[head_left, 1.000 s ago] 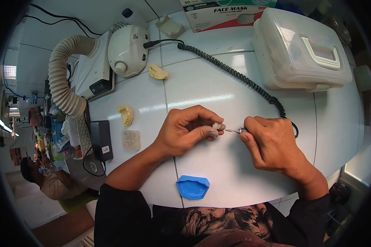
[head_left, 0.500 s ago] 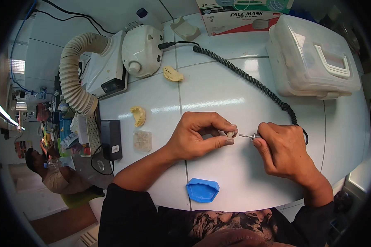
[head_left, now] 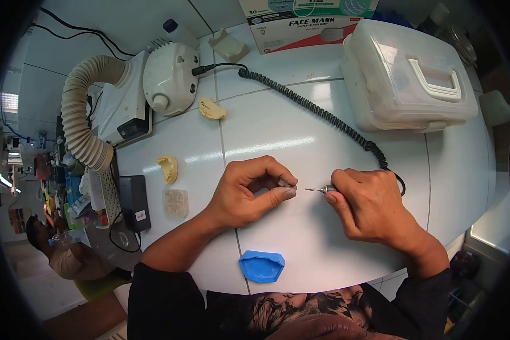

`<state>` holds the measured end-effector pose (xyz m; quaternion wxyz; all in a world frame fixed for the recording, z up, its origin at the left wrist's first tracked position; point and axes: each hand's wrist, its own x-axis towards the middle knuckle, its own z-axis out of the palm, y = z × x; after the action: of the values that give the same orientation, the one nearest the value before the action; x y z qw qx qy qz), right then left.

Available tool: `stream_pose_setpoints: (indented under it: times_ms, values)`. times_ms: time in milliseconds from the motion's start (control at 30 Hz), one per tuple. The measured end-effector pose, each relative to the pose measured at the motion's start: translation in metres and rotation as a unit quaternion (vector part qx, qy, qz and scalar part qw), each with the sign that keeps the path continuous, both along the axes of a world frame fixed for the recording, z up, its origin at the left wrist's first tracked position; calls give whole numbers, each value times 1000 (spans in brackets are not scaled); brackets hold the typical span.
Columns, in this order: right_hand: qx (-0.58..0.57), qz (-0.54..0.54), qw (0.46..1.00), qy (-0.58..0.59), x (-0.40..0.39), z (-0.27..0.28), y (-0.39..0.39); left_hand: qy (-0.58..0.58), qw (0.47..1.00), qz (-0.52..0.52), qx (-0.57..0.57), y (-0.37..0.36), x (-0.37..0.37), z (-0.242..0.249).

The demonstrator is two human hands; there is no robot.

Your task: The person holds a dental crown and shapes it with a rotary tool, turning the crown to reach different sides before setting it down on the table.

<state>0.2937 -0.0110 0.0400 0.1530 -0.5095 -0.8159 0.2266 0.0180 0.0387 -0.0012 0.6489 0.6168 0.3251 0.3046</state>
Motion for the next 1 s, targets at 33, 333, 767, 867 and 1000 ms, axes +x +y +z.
stream_pose_setpoints:
  times_ms: [33,333,767,867,1000]
  values:
    - [0,2,1000,-1,0,0,0,-7,1000,12,3,-1,1,-1]
    - [7,3,1000,4,0,-3,0,0,1000,7,-9,-4,-2,1]
    - [5,3,1000,1,1,-2,0,27,998,17,56,-7,-6,-5]
    - [4,3,1000,-2,0,-2,0,-22,997,13,68,-7,-2,-8]
    - [3,3,1000,-2,0,-2,0,-94,990,-6,106,-2,2,-14]
